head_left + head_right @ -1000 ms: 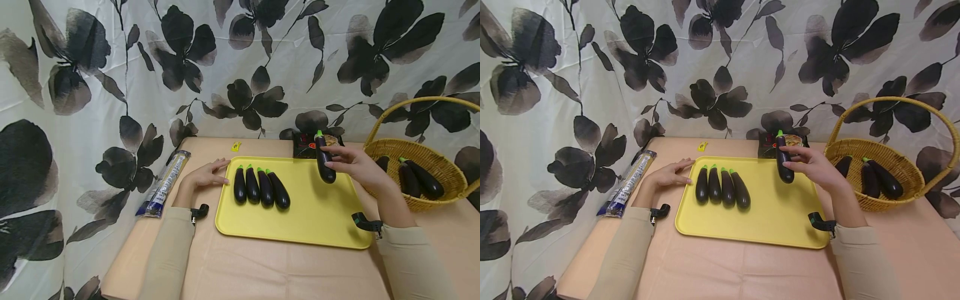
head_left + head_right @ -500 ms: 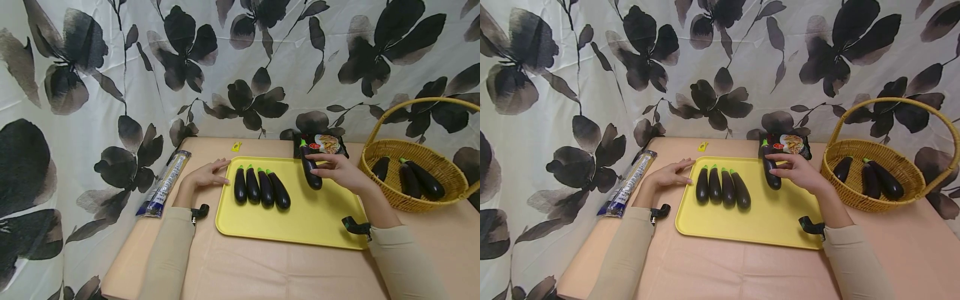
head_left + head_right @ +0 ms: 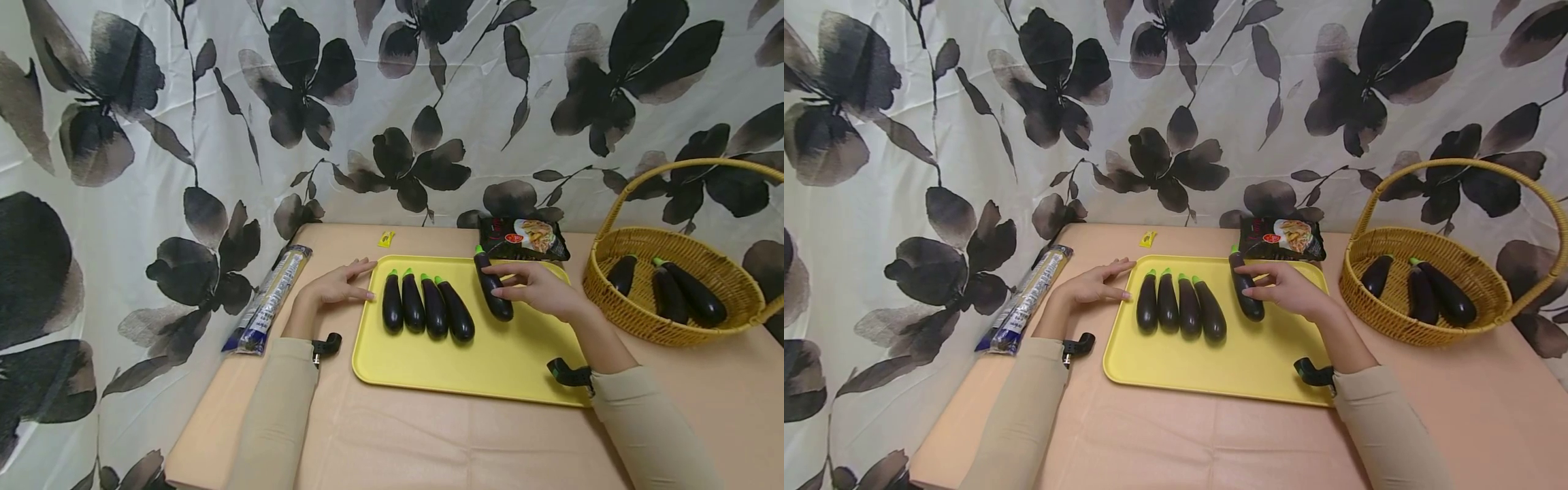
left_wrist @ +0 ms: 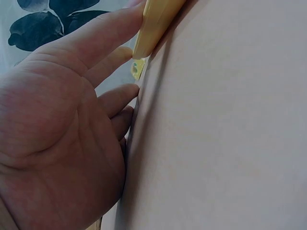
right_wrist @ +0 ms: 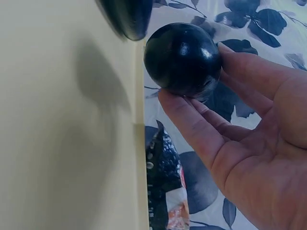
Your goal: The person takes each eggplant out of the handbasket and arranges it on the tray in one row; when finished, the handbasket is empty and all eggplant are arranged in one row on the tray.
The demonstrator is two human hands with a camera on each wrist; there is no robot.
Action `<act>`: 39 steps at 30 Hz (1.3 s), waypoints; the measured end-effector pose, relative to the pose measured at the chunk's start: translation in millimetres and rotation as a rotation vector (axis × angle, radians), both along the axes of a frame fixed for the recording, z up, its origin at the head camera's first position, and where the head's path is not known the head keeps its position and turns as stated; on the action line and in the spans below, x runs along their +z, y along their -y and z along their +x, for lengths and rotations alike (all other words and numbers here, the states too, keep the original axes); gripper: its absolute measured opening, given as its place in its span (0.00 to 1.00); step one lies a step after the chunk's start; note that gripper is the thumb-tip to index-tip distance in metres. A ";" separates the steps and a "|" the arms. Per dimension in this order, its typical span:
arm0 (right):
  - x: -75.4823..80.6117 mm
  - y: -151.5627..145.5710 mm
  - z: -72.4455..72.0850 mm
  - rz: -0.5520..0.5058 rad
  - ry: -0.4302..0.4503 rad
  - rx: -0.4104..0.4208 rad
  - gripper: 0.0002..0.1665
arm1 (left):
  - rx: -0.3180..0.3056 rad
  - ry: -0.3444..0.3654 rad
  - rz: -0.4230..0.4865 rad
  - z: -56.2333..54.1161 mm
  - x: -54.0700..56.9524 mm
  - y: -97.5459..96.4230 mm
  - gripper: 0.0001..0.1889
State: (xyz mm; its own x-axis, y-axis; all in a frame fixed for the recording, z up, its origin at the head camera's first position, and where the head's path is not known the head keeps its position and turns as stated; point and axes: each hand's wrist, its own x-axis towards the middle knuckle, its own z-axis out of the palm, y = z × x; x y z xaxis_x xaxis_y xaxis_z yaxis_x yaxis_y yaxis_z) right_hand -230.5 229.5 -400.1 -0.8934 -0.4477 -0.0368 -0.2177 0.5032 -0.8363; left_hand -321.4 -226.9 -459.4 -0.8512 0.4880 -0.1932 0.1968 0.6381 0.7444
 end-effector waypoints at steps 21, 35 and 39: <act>-18.8 17.7 -6.5 0.058 0.036 0.091 0.29 | 0.005 0.011 0.005 1.8 2.4 -3.4 0.50; -23.7 21.9 -8.5 0.149 0.009 0.119 0.28 | 0.017 0.013 0.004 1.2 1.6 -2.8 0.49; -23.8 22.3 -9.1 0.144 0.011 0.124 0.27 | 0.018 0.009 -0.001 1.5 2.2 -3.1 0.49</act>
State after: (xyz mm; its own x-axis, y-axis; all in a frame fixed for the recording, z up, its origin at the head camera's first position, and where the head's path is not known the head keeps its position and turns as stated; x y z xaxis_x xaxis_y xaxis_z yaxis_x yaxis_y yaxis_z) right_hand -239.6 207.2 -423.9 -0.8310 -0.5435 -0.1181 -0.2765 0.5879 -0.7602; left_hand -319.9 -223.8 -457.1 -0.8581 0.4724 -0.2012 0.1785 0.6419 0.7457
